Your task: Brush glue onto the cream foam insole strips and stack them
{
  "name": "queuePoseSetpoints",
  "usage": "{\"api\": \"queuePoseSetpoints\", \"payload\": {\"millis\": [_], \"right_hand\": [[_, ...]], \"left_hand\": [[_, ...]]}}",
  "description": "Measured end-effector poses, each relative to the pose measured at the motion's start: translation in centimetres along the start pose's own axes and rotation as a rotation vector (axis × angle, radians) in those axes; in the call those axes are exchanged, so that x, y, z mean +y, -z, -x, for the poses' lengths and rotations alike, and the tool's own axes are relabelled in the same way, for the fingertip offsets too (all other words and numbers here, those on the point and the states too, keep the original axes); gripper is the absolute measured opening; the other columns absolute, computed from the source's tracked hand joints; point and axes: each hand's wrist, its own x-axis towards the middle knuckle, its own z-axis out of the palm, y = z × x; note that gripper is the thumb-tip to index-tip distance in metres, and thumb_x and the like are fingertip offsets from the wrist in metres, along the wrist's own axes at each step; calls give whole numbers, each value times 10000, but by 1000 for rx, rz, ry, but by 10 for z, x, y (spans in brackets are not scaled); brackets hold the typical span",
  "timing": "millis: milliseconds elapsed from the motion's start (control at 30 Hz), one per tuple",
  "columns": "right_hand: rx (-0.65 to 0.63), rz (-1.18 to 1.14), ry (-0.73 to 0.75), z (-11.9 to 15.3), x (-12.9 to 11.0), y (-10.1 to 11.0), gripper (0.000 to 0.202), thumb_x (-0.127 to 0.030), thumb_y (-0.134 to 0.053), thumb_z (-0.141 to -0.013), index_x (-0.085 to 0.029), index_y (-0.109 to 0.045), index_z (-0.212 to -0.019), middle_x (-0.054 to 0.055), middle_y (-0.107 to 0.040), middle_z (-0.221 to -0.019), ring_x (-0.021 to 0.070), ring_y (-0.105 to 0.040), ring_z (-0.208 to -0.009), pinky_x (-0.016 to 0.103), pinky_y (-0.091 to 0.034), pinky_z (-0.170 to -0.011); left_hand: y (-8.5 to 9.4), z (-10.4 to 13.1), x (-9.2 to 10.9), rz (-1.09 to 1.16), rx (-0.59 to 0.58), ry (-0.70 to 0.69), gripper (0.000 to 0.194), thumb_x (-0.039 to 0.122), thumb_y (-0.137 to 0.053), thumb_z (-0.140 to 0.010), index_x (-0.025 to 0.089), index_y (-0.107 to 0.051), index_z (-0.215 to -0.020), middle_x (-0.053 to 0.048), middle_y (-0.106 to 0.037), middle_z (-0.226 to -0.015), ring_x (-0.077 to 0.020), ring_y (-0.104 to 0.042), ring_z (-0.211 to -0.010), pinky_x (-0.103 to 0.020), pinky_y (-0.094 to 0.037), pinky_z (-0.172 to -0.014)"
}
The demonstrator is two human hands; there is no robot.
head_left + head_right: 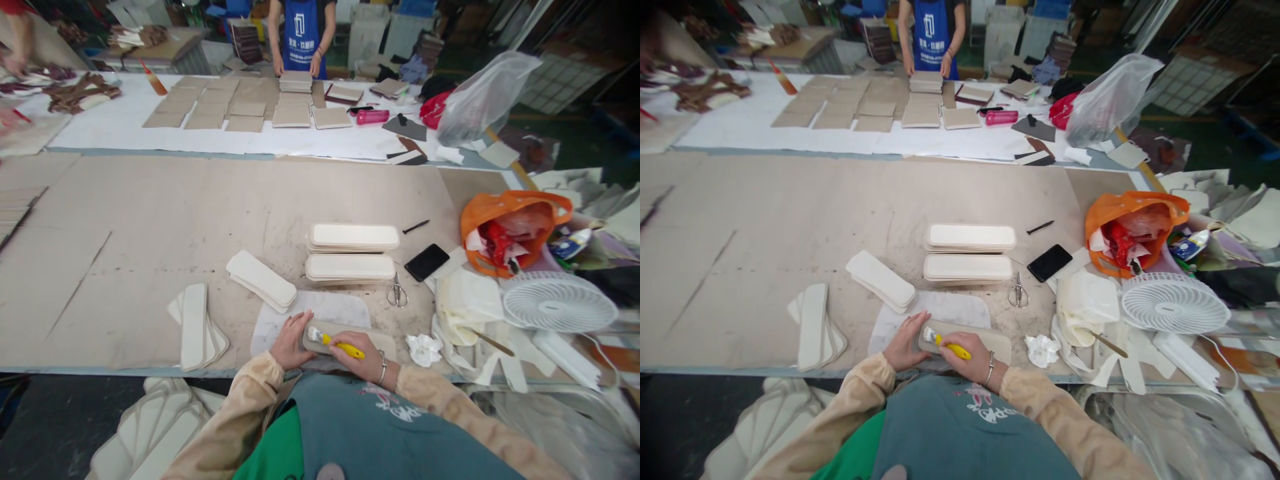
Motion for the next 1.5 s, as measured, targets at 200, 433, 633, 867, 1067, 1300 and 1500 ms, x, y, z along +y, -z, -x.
{"api": "queuePoseSetpoints", "payload": {"millis": [200,433,633,867,1067,1300,1500], "right_hand": [[45,15,-62,4,0,-1,169,-295,-515,-870,-191,-649,-876,40,-687,-835,149,-633,-762,256,-484,-729],[158,70,-156,27,4,16,196,-307,-511,-872,-180,-657,-838,33,-683,-777,138,-620,-695,240,-470,-663],[264,127,-245,62,9,40,187,-297,-528,-863,-172,-654,-804,24,-659,-720,137,-608,-647,234,-463,-623],[367,166,-335,104,16,67,175,-320,-525,-865,-190,-636,-827,31,-668,-743,156,-623,-654,247,-487,-617],[422,270,-337,124,13,85,166,-321,-527,-860,-201,-632,-815,36,-674,-752,170,-629,-659,271,-505,-635],[339,220,-224,99,0,67,105,-273,-557,-840,-206,-638,-833,39,-686,-791,173,-644,-711,272,-512,-677],[124,32,-111,43,-10,27,149,-291,-541,-853,-202,-661,-850,27,-696,-789,147,-642,-706,255,-510,-690]], "left_hand": [[2,1,0,-29,16,-16,905,381,-690,-647,203,-256,-1421,-117,-442,-1386,-312,-344,-1297,-525,-223,-1088],[0,2,-3,-75,6,-31,912,409,-679,-673,205,-219,-1433,-119,-451,-1378,-312,-338,-1298,-531,-210,-1085],[-1,0,-7,-100,8,-53,907,436,-650,-712,212,-166,-1444,-120,-469,-1360,-317,-347,-1294,-543,-218,-1077],[0,-2,-5,-123,6,-60,919,420,-654,-715,226,-132,-1446,-110,-487,-1344,-313,-368,-1274,-539,-236,-1071],[-1,-1,-4,-110,30,-64,926,410,-651,-721,227,-110,-1450,-111,-484,-1342,-309,-380,-1268,-534,-242,-1074],[0,1,3,-49,46,-63,940,383,-678,-698,204,-141,-1449,-129,-450,-1373,-298,-364,-1284,-517,-254,-1074],[-1,2,3,-39,18,-22,955,384,-681,-677,196,-153,-1450,-134,-461,-1368,-312,-367,-1286,-530,-225,-1080]]}}
